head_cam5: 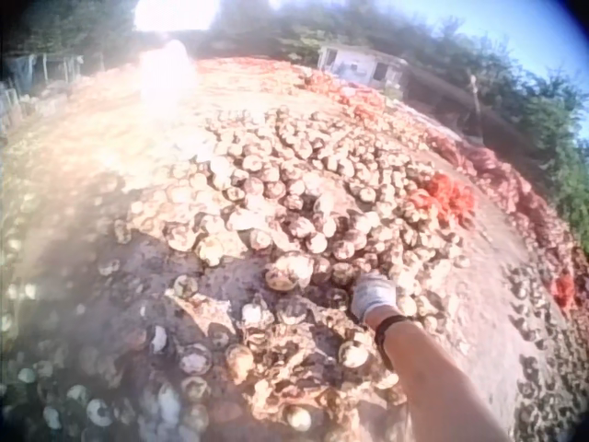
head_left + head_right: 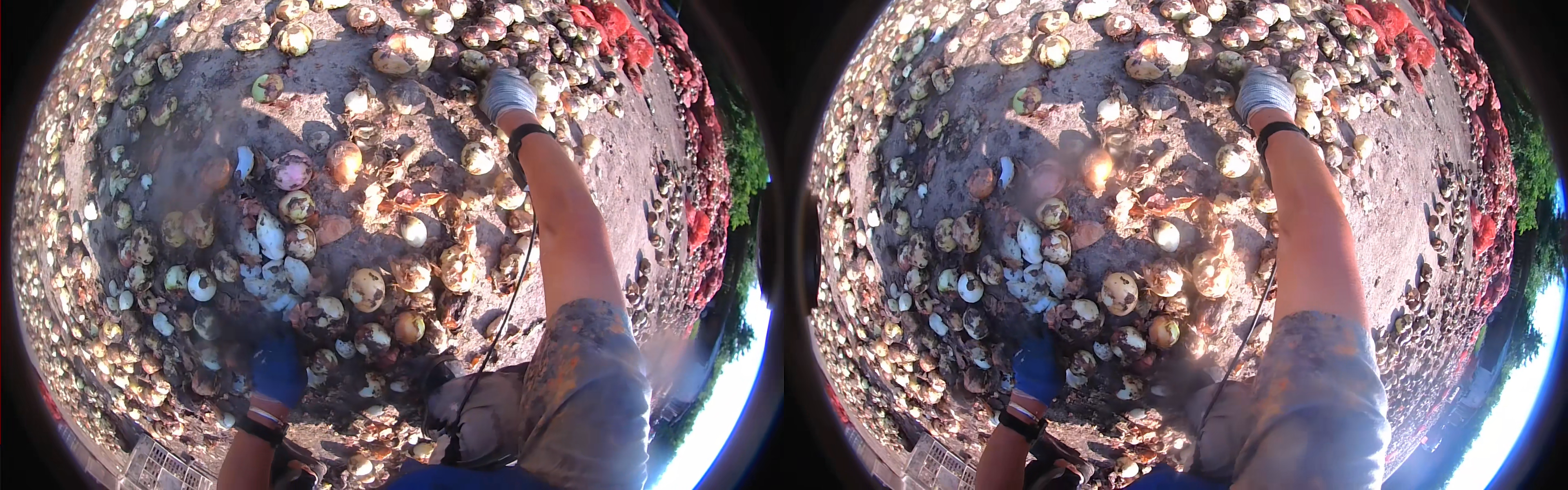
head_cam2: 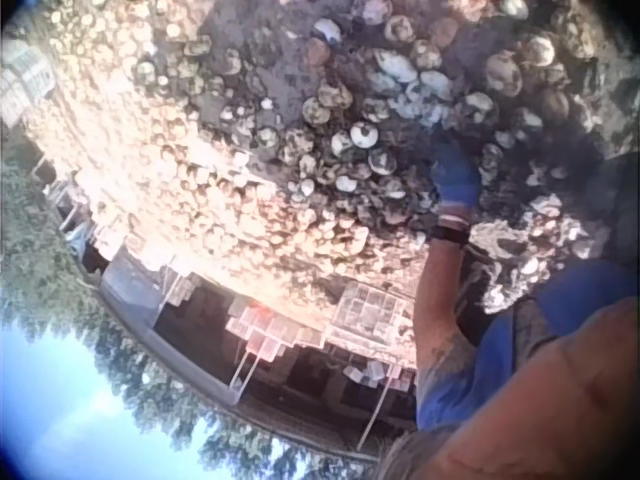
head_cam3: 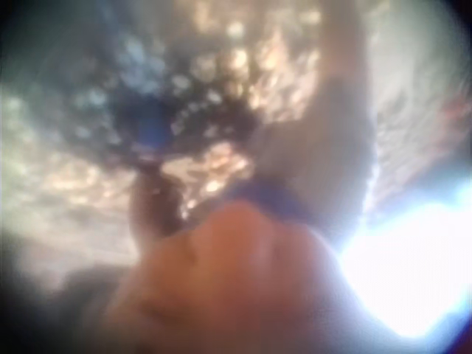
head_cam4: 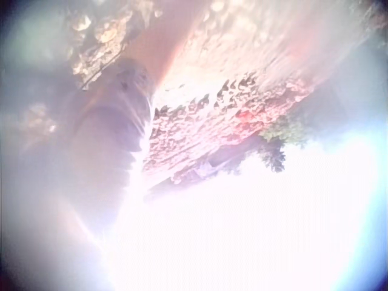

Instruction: The person picks up onions from the ground by hand and places them into a plastic crate.

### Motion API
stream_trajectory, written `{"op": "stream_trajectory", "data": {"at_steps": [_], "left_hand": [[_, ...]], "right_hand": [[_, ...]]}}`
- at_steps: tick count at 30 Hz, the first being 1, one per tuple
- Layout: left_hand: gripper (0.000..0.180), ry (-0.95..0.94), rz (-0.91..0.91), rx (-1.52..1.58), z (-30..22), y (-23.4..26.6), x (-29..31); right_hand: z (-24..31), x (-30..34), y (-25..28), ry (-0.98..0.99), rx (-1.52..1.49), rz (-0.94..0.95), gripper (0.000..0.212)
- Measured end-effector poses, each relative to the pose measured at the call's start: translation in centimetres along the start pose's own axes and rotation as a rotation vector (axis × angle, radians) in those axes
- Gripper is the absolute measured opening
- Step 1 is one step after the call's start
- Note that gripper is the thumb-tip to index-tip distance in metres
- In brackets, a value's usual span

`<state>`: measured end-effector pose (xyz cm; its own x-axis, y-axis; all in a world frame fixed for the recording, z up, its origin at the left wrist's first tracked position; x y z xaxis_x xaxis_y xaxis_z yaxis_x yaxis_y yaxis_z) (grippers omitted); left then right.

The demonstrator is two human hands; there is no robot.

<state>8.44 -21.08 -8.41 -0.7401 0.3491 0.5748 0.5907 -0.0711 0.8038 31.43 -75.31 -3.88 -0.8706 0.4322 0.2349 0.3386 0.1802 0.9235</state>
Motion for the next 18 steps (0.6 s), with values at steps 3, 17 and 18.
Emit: {"op": "stream_trajectory", "data": {"at_steps": [3,17,18], "left_hand": [[0.053,0.065,-0.025,-0.041,-0.2,0.7,0.2],[0.051,0.010,-0.149,0.158,1.9,2.0,1.6],[0.048,-0.026,-0.172,0.237,2.3,2.9,2.3]], "right_hand": [[1.1,0.8,0.0,0.142,-0.033,-0.100,0.047],[12.4,20.3,1.1,0.263,-2.518,0.838,0.072],[14.2,21.3,1.9,0.353,-2.598,0.930,0.072]]}}
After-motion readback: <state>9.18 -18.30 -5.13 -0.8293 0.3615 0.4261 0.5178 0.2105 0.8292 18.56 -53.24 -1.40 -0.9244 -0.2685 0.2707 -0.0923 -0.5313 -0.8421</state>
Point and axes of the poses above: each hand's wrist, its own x-axis away from the middle knuckle, its own y-axis out of the back of the hand, z = x × y, the point moved 10 cm from there along -x, towards the middle knuckle, and after that the axes turned 11 degrees about y, right-handed, at the moved point
